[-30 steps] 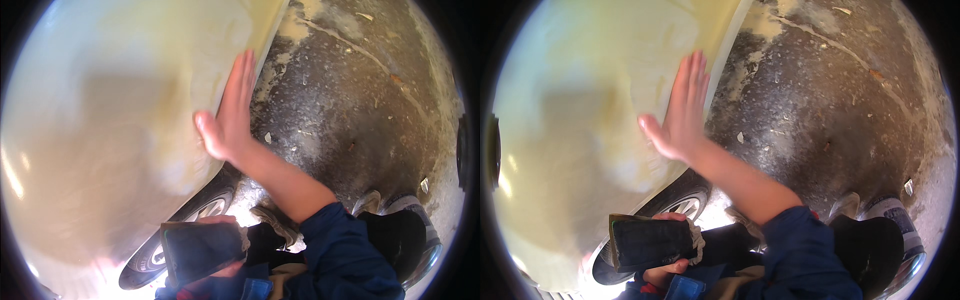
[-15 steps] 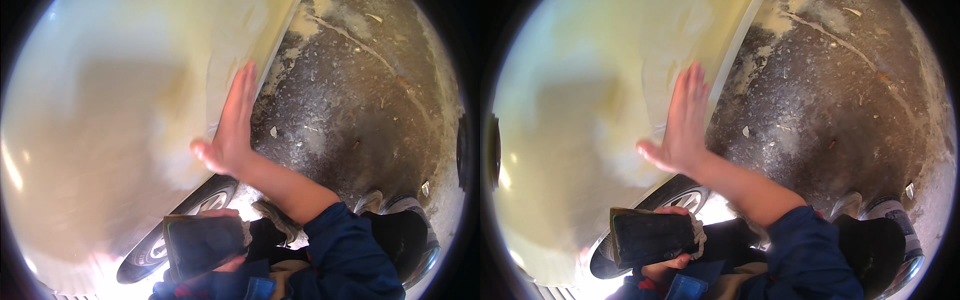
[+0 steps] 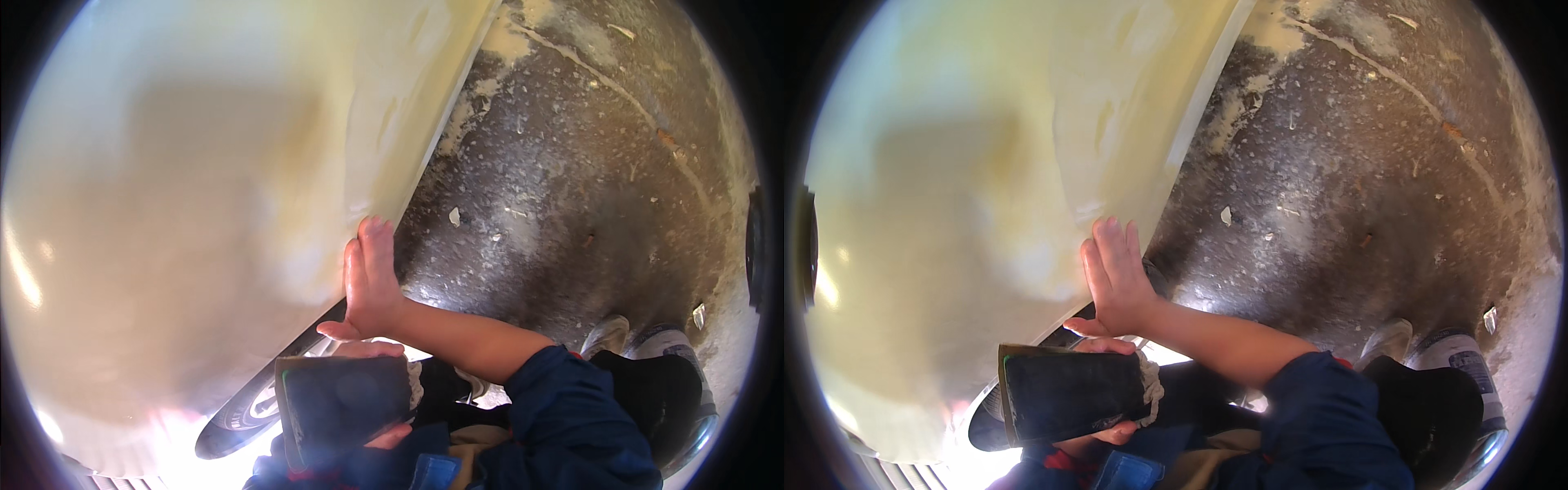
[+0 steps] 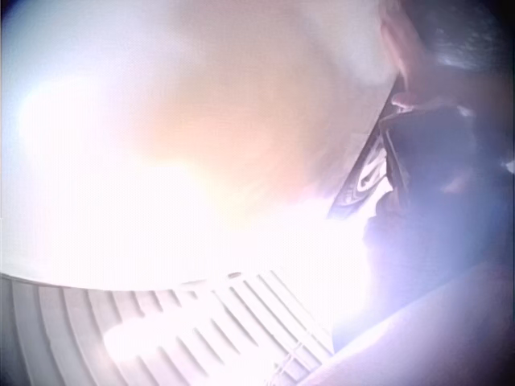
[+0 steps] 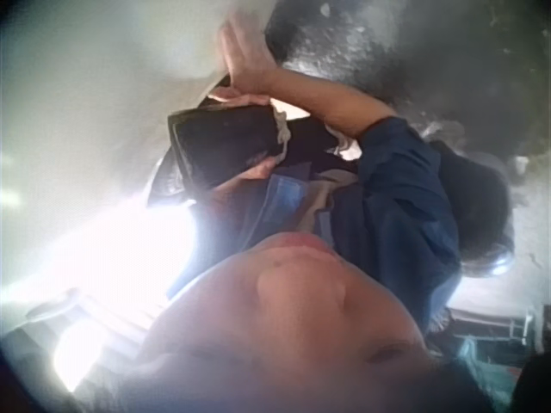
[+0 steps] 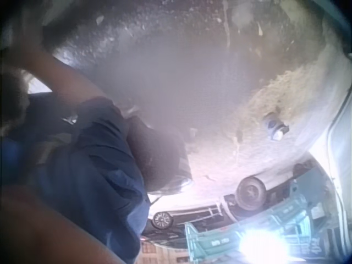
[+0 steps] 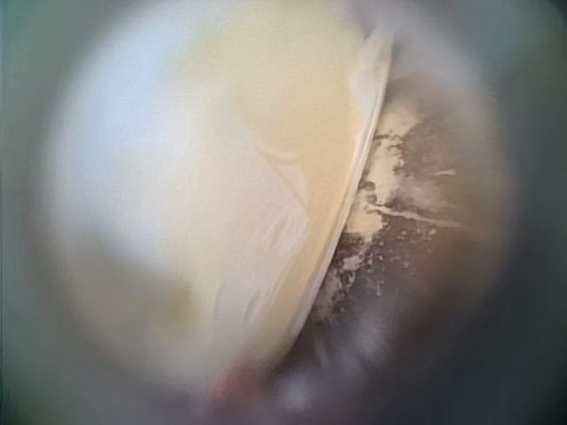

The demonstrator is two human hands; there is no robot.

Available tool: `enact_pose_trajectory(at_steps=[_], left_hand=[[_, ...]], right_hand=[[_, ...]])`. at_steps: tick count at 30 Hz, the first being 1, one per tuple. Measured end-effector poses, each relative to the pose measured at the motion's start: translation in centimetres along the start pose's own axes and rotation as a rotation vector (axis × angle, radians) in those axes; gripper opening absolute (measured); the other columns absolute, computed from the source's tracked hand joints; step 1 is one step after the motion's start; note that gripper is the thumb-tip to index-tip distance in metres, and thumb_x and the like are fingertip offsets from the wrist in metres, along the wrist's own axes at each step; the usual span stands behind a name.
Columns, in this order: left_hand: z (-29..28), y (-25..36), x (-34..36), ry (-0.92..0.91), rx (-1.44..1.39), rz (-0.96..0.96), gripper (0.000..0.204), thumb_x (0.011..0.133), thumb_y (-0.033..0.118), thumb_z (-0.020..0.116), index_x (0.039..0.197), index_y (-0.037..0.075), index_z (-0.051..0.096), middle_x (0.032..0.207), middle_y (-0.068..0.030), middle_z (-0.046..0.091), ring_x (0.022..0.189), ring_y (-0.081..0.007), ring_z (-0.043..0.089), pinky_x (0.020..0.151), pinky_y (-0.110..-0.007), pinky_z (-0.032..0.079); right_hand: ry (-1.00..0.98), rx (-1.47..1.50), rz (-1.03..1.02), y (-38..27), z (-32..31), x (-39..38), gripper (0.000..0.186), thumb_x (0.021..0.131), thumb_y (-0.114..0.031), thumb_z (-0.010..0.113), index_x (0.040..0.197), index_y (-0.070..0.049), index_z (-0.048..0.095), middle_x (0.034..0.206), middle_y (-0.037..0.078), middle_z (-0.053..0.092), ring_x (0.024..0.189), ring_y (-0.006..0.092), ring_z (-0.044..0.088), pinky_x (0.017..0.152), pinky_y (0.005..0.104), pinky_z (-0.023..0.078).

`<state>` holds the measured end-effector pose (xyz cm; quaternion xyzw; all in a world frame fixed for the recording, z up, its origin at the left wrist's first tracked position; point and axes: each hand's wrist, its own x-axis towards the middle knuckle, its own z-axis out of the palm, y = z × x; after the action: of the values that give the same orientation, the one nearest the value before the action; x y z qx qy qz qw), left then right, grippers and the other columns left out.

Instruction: The person applies a putty-like body filler to a yellow-stained area on the side of a white car using a small scraper, then smooths it with a hand. The person pauses to wipe the tool and hand, then resumes spreading and leveling the filler along the car panel.

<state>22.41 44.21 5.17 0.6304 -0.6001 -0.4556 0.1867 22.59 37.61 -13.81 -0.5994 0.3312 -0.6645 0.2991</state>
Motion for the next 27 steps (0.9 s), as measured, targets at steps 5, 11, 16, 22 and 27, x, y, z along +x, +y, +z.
enact_pose_trajectory(at_steps=[5, 11, 16, 22, 27], left_hand=[[1.2, 2.1, -0.9, 0.156, -0.468, -0.275, 0.083, 0.064, 0.037, 0.098, 0.13, 0.001, 0.062, 0.125, -0.0088, 0.066, 0.115, -0.0184, 0.063, 0.099, -0.034, 0.049], [-0.5, -1.4, -1.2, 0.022, -0.109, -0.044, 0.075, 0.066, 0.018, 0.095, 0.13, -0.002, 0.062, 0.124, -0.0103, 0.067, 0.113, -0.0176, 0.064, 0.094, -0.035, 0.051], [0.8, -1.0, -1.3, 0.076, -0.232, -0.027, 0.078, 0.067, 0.023, 0.096, 0.132, 0.0, 0.06, 0.126, -0.0094, 0.064, 0.114, -0.0195, 0.063, 0.097, -0.036, 0.05], [0.6, 0.2, -1.3, 0.057, -0.308, -0.358, 0.086, 0.067, 0.022, 0.094, 0.139, 0.0, 0.052, 0.127, -0.0095, 0.062, 0.113, -0.0189, 0.062, 0.098, -0.035, 0.051], [1.9, -1.7, -0.9, 0.287, -0.265, -0.1, 0.083, 0.068, 0.02, 0.096, 0.136, -0.001, 0.055, 0.125, -0.0123, 0.067, 0.111, -0.0181, 0.066, 0.093, -0.036, 0.055]], right_hand=[[0.098, -0.003, 0.079, 0.2, -0.6, 0.9, 0.103, 0.091, -0.077, 0.049, 0.129, 0.019, 0.048, 0.135, 0.044, 0.042, 0.125, 0.0638, 0.043, 0.099, 0.0761, 0.035], [-0.145, -0.012, 0.091, -0.5, -1.3, 0.7, 0.095, 0.091, -0.074, 0.051, 0.125, 0.014, 0.052, 0.131, 0.037, 0.048, 0.123, 0.0576, 0.048, 0.104, 0.0749, 0.034], [-0.012, -0.055, 0.015, 1.1, -2.4, 2.4, 0.084, 0.097, -0.066, 0.051, 0.133, 0.009, 0.056, 0.144, 0.034, 0.047, 0.131, 0.053, 0.048, 0.109, 0.0692, 0.035], [0.25, 0.282, -0.061, 2.9, -6.8, 8.8, 0.072, 0.102, -0.065, 0.046, 0.113, 0.003, 0.066, 0.13, 0.026, 0.064, 0.117, 0.0404, 0.064, 0.097, 0.0466, 0.052], [-0.482, 0.718, 0.043, -2.2, -13.5, 13.5, 0.077, 0.069, -0.075, 0.083, 0.087, -0.004, 0.058, 0.125, 0.028, 0.065, 0.109, 0.037, 0.068, 0.089, 0.0441, 0.055]])
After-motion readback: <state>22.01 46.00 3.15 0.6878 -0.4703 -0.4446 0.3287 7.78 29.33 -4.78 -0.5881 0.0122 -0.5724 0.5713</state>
